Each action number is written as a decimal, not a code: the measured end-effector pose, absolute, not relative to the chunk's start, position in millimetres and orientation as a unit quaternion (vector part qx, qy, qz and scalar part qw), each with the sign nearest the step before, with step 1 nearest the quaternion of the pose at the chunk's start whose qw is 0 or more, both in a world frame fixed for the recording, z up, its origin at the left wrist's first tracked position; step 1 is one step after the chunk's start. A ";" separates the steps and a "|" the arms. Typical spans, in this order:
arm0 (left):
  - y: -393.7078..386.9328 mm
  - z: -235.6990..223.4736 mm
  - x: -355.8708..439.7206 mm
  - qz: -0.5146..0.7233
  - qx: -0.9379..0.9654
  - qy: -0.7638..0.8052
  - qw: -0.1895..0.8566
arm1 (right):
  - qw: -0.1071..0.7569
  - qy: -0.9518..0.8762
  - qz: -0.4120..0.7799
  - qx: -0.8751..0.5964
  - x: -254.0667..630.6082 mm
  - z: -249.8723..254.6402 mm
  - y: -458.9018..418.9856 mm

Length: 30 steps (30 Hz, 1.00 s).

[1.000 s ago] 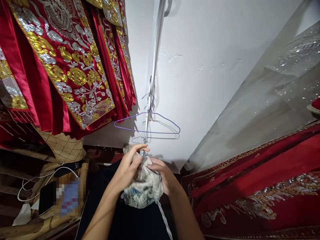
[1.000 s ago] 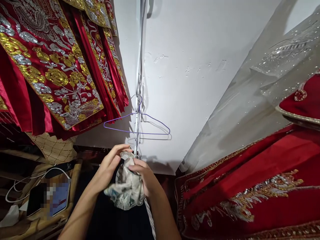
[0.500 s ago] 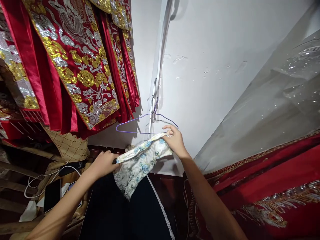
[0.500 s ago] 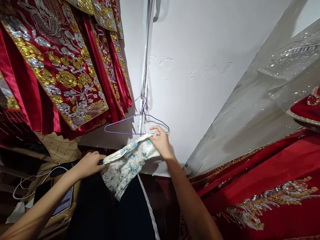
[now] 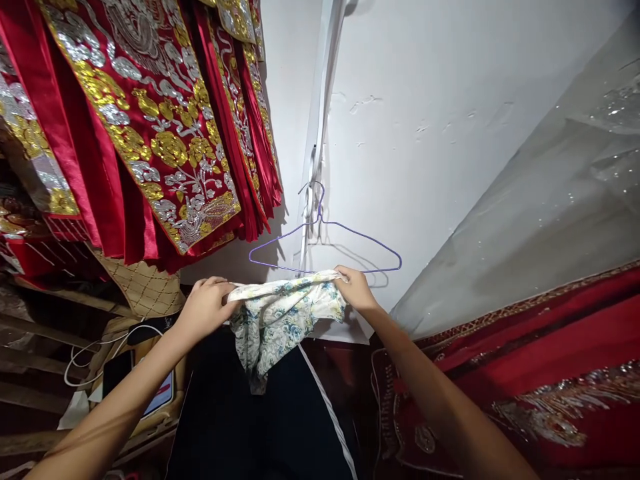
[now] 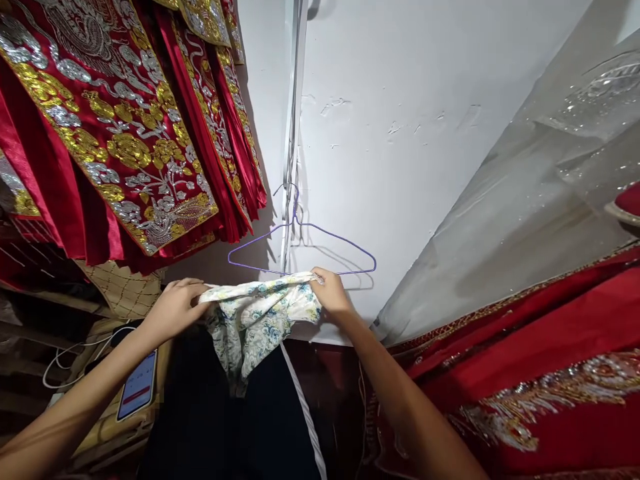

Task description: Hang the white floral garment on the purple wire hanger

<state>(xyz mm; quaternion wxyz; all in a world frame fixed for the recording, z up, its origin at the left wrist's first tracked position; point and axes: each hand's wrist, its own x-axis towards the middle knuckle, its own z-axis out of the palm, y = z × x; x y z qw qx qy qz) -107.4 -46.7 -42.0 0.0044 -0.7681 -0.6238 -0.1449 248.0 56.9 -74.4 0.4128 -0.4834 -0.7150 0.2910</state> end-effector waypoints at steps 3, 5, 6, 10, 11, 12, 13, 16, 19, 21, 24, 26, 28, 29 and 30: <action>-35.4 -30.7 -101.6 -0.162 -0.762 -0.627 -0.006 | 0.412 -0.719 0.273 -0.489 258.3 -63.8 48.3; -26.1 -27.5 -99.2 -0.163 -0.757 -0.633 -0.014 | 0.411 -0.723 0.261 -0.490 262.4 -59.5 40.4; -21.4 -27.8 -98.7 -0.156 -0.755 -0.636 -0.020 | 0.410 -0.726 0.255 -0.489 263.9 -58.6 36.1; -6.0 -37.8 -99.2 -0.098 -0.746 -0.654 -0.075 | 0.393 -0.738 0.236 -0.495 265.4 -60.3 22.9; -3.4 -40.5 -99.5 -0.090 -0.744 -0.656 -0.083 | 0.387 -0.738 0.235 -0.499 264.7 -61.2 21.3; -1.1 -42.3 -99.7 -0.088 -0.743 -0.658 -0.086 | 0.383 -0.739 0.236 -0.502 263.7 -62.0 20.4; 1.0 -43.1 -100.0 -0.099 -0.743 -0.657 -0.078 | 0.379 -0.740 0.239 -0.502 262.4 -62.5 19.9; 8.1 -37.9 -99.8 -0.202 -0.748 -0.632 -0.020 | 0.381 -0.743 0.251 -0.489 257.5 -62.1 19.7; 19.0 -24.7 -93.4 -0.355 -0.738 -0.573 -0.003 | 0.399 -0.738 0.276 -0.469 251.1 -61.2 18.5; 26.8 -14.5 -83.0 -0.412 -0.735 -0.536 -0.052 | 0.411 -0.727 0.306 -0.457 246.0 -61.5 16.2; 34.2 -1.1 -63.0 -0.403 -0.768 -0.482 -0.121 | 0.403 -0.717 0.348 -0.450 241.0 -61.4 9.3; 36.0 4.5 -53.5 -0.381 -0.795 -0.458 -0.116 | 0.396 -0.717 0.345 -0.458 242.9 -59.4 1.8; 37.7 7.3 -51.2 -0.379 -0.802 -0.453 -0.088 | 0.414 -0.706 0.304 -0.489 250.6 -55.1 -5.9; 39.1 8.1 -52.7 -0.379 -0.804 -0.452 -0.077 | 0.438 -0.690 0.268 -0.511 256.4 -52.1 -8.6; 40.9 8.8 -55.3 -0.376 -0.807 -0.450 -0.068 | 0.469 -0.668 0.224 -0.533 263.1 -48.6 -9.7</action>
